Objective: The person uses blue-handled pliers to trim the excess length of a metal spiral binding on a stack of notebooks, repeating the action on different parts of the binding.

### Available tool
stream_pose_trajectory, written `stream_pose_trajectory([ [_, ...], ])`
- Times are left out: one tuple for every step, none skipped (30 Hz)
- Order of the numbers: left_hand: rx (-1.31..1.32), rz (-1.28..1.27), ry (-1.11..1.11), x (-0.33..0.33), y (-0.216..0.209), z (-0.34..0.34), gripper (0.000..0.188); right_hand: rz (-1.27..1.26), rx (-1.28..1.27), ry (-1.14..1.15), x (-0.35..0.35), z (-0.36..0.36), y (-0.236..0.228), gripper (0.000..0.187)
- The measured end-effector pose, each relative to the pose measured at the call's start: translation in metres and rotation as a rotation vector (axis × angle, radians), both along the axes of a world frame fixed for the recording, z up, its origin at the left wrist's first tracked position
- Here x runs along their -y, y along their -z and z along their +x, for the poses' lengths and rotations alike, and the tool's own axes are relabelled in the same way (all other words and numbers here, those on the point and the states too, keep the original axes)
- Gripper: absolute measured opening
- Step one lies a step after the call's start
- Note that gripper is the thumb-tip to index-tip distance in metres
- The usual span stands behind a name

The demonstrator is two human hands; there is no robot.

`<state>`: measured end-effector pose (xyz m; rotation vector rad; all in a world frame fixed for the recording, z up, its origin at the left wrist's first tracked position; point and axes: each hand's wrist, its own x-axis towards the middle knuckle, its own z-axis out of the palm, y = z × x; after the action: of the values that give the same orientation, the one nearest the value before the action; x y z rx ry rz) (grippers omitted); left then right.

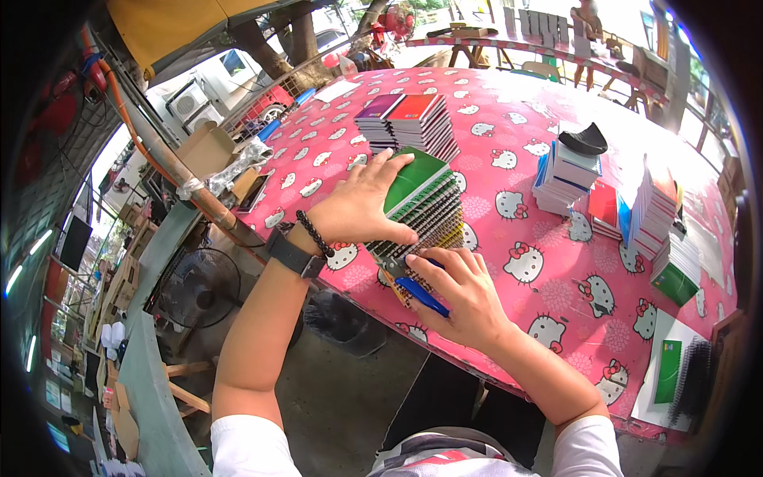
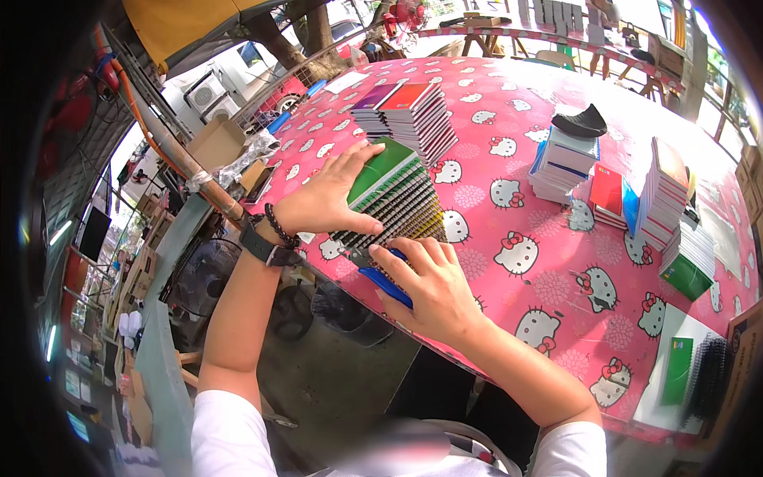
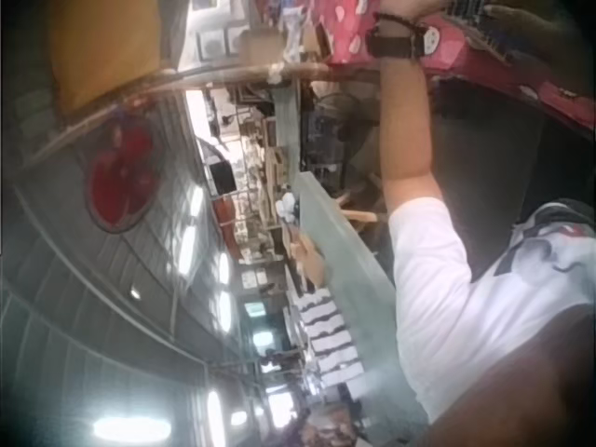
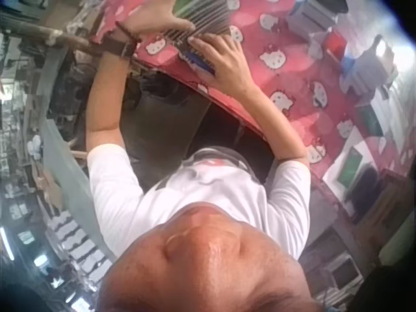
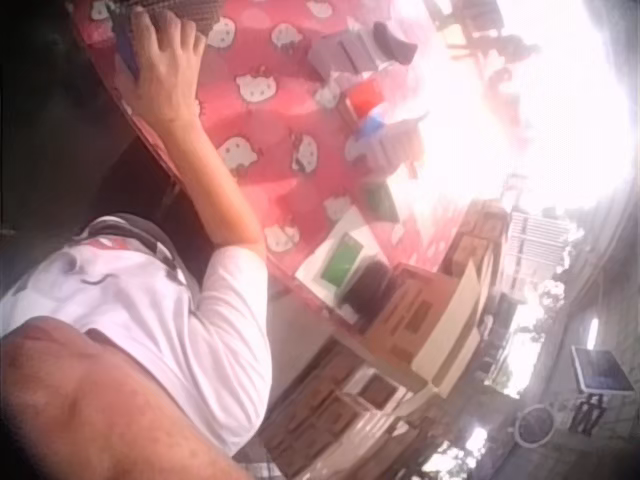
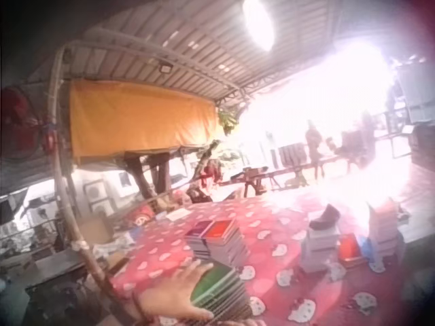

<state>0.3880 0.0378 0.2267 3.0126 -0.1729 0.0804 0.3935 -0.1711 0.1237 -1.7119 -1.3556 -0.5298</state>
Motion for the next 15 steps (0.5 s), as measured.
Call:
stream_pose_trajectory([
  [-0.014,-0.011,0.001,-0.001,-0.001,0.002,0.102,0.016,0.029,0.044,-0.002,0.000,0.001,0.053],
  [-0.029,-0.021,0.001,-0.001,-0.001,0.002,0.103,0.012,0.052,0.064,-0.003,0.000,0.001,0.052],
  [-0.036,-0.037,-0.005,0.000,-0.001,0.003,0.100,0.008,0.075,0.084,-0.003,0.001,0.002,0.051],
  [-0.029,-0.030,0.002,-0.001,-0.001,0.003,0.100,0.005,0.100,0.102,-0.004,0.001,0.002,0.051],
  [-0.022,-0.023,0.008,-0.003,0.001,0.004,0.100,0.007,0.117,0.100,-0.005,0.001,0.003,0.050],
  [-0.015,-0.016,0.013,-0.004,0.001,0.004,0.101,0.010,0.133,0.098,-0.007,0.001,0.004,0.049],
  [-0.014,-0.023,0.015,-0.004,0.002,0.004,0.100,0.007,0.152,0.097,-0.007,0.002,0.005,0.048],
  [-0.014,-0.029,0.017,-0.004,0.001,0.005,0.100,0.017,-0.033,-0.033,-0.008,0.002,0.006,0.047],
  [-0.014,-0.035,0.019,-0.004,0.001,0.005,0.100,0.027,-0.217,-0.163,-0.008,0.003,0.007,0.046],
  [-0.020,-0.036,0.015,-0.003,0.002,0.005,0.100,0.035,-0.408,-0.292,-0.008,0.002,0.006,0.045],
  [-0.026,-0.037,0.010,-0.002,0.001,0.003,0.100,-0.109,-1.350,-0.599,-0.004,0.005,-0.001,0.046],
  [-0.032,-0.038,0.006,-0.001,0.001,0.003,0.100,-0.076,-1.472,-0.683,-0.003,0.006,-0.004,0.046],
  [-0.025,-0.035,0.013,-0.002,0.002,0.003,0.100,-0.037,-1.589,-0.770,-0.003,0.007,-0.008,0.046],
  [-0.017,-0.033,0.019,-0.005,0.004,0.003,0.100,0.005,-1.704,-0.859,-0.003,0.007,-0.008,0.046],
  [-0.010,-0.030,0.025,-0.006,0.005,0.003,0.101,0.008,-1.310,-0.658,-0.002,0.006,-0.007,0.046],
])
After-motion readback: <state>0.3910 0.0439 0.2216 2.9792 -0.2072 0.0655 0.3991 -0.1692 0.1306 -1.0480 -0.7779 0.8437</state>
